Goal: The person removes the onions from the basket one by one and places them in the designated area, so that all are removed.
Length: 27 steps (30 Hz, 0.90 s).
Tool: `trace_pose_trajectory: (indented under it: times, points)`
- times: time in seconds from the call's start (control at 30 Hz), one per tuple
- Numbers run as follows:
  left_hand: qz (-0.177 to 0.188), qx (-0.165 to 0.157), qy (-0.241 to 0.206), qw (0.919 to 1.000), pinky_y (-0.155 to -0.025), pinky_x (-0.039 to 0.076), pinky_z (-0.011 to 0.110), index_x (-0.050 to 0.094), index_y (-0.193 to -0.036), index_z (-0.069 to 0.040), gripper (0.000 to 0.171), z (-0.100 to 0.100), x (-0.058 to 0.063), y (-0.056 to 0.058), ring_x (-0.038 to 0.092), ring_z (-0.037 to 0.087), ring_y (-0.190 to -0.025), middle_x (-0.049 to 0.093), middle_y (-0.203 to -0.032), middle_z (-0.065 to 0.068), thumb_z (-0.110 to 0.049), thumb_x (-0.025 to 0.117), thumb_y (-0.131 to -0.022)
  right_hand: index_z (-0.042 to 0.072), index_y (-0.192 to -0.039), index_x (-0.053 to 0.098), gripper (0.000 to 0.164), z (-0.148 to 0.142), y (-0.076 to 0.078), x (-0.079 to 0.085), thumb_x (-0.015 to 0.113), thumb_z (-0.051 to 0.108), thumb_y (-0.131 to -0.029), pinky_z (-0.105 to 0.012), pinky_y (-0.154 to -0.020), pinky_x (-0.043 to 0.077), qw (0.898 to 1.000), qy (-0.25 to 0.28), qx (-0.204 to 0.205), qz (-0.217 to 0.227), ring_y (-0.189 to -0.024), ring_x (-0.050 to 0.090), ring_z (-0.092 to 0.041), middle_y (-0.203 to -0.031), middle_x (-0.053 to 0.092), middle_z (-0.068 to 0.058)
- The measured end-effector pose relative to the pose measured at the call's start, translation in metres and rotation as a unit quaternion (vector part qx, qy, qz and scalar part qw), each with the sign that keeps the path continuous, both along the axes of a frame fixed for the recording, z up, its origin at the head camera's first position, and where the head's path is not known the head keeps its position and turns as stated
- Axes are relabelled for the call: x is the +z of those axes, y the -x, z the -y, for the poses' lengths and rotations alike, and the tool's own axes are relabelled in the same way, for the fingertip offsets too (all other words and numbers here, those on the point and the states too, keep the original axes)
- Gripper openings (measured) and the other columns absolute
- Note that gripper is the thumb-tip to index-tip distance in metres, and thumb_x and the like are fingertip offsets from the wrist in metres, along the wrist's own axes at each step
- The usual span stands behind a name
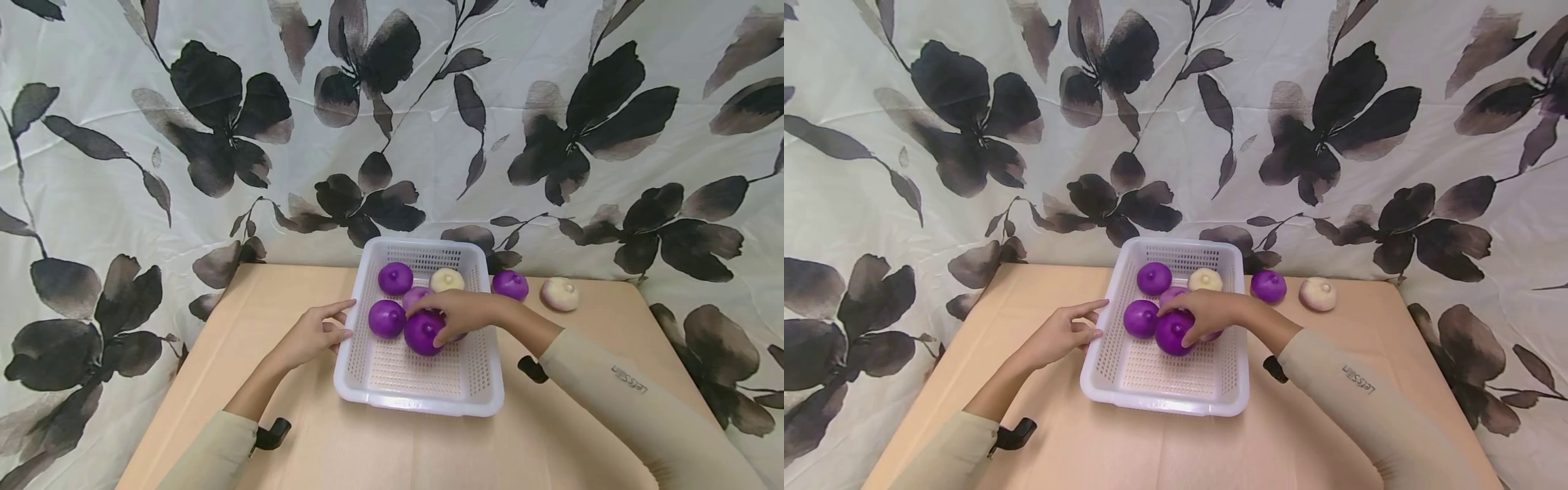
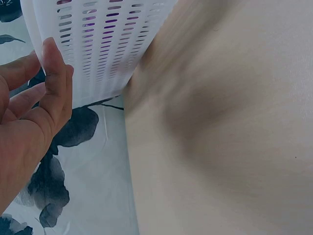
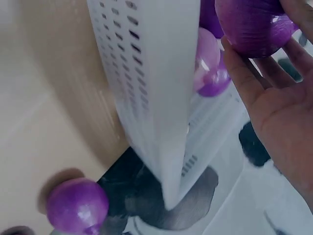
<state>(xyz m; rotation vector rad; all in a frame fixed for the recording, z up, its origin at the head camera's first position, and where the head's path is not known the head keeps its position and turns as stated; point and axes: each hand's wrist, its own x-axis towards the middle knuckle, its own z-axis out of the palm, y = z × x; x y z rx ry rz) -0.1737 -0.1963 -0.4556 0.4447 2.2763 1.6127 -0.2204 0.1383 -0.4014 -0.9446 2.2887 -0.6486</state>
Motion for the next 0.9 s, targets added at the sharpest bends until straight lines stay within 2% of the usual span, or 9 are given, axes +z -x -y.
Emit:
trace_pose_trajectory:
  times: [0.07,0.23,0.4,0.5,0.6,0.7,0.9]
  points:
    - [0.000,-0.001,0.000,1.0000,-0.067,0.065,0.044,0.043,-0.153,0.006,0.061,0.000,0.000,-0.001,0.070,0.017,-0.078,0.060,-0.112,0.026,0.004,0.066,-0.096,0.024,-0.145,0.057,0.067,-0.008,0.000,0.002,0.085,0.014,-0.085,-0.035,-0.092,0.059,1.000,0.020,-0.009,0.002,-0.115,0.059,-0.022,-0.136,0.058,-0.005]
    - [0.000,-0.005,-0.003,1.0000,-0.065,0.065,0.039,0.042,-0.153,0.007,0.061,0.000,0.000,-0.002,0.071,0.019,-0.080,0.060,-0.113,0.027,0.004,0.065,-0.097,0.020,-0.147,0.056,0.067,-0.033,-0.001,0.008,0.084,0.019,-0.086,-0.041,-0.100,0.058,0.997,0.065,-0.044,-0.010,-0.123,0.062,-0.026,-0.141,0.058,-0.009]
    - [0.001,-0.004,-0.006,1.0000,-0.065,0.065,0.037,0.041,-0.153,0.007,0.062,-0.001,0.001,-0.001,0.070,0.019,-0.080,0.059,-0.113,0.027,0.004,0.065,-0.096,0.015,-0.146,0.057,0.067,-0.061,-0.001,0.016,0.086,0.023,-0.085,-0.043,-0.102,0.058,0.990,0.107,-0.086,-0.034,-0.121,0.065,-0.029,-0.141,0.060,-0.012]
    - [0.003,-0.002,-0.005,1.0000,-0.066,0.065,0.041,0.041,-0.153,0.006,0.062,-0.001,0.001,-0.002,0.070,0.018,-0.080,0.059,-0.114,0.027,0.004,0.065,-0.096,0.012,-0.148,0.054,0.070,-0.080,-0.001,0.019,0.085,0.021,-0.086,-0.046,-0.102,0.058,0.985,0.132,-0.111,-0.030,-0.123,0.064,-0.034,-0.144,0.057,-0.018]
    - [0.005,-0.001,-0.003,1.0000,-0.067,0.065,0.045,0.042,-0.154,0.006,0.062,-0.001,0.001,-0.002,0.070,0.017,-0.079,0.059,-0.115,0.028,0.004,0.065,-0.096,0.012,-0.150,0.051,0.072,-0.098,-0.001,0.017,0.084,0.019,-0.087,-0.048,-0.103,0.057,0.979,0.146,-0.140,-0.026,-0.126,0.061,-0.039,-0.146,0.053,-0.020]
    - [0.007,0.001,-0.001,1.0000,-0.069,0.065,0.048,0.042,-0.154,0.005,0.062,-0.001,0.000,-0.003,0.070,0.015,-0.079,0.059,-0.116,0.028,0.004,0.065,-0.096,0.014,-0.151,0.051,0.072,-0.115,-0.003,0.014,0.084,0.020,-0.087,-0.050,-0.104,0.057,0.974,0.142,-0.170,-0.046,-0.127,0.059,-0.040,-0.143,0.055,-0.019]
    - [0.007,0.002,-0.002,1.0000,-0.067,0.065,0.044,0.042,-0.153,0.005,0.062,0.000,0.001,-0.003,0.070,0.017,-0.080,0.059,-0.116,0.028,0.004,0.066,-0.096,0.009,-0.151,0.049,0.072,-0.146,-0.010,0.009,0.083,0.020,-0.088,-0.053,-0.103,0.056,0.961,0.154,-0.218,-0.069,-0.128,0.057,-0.045,-0.146,0.052,-0.022]
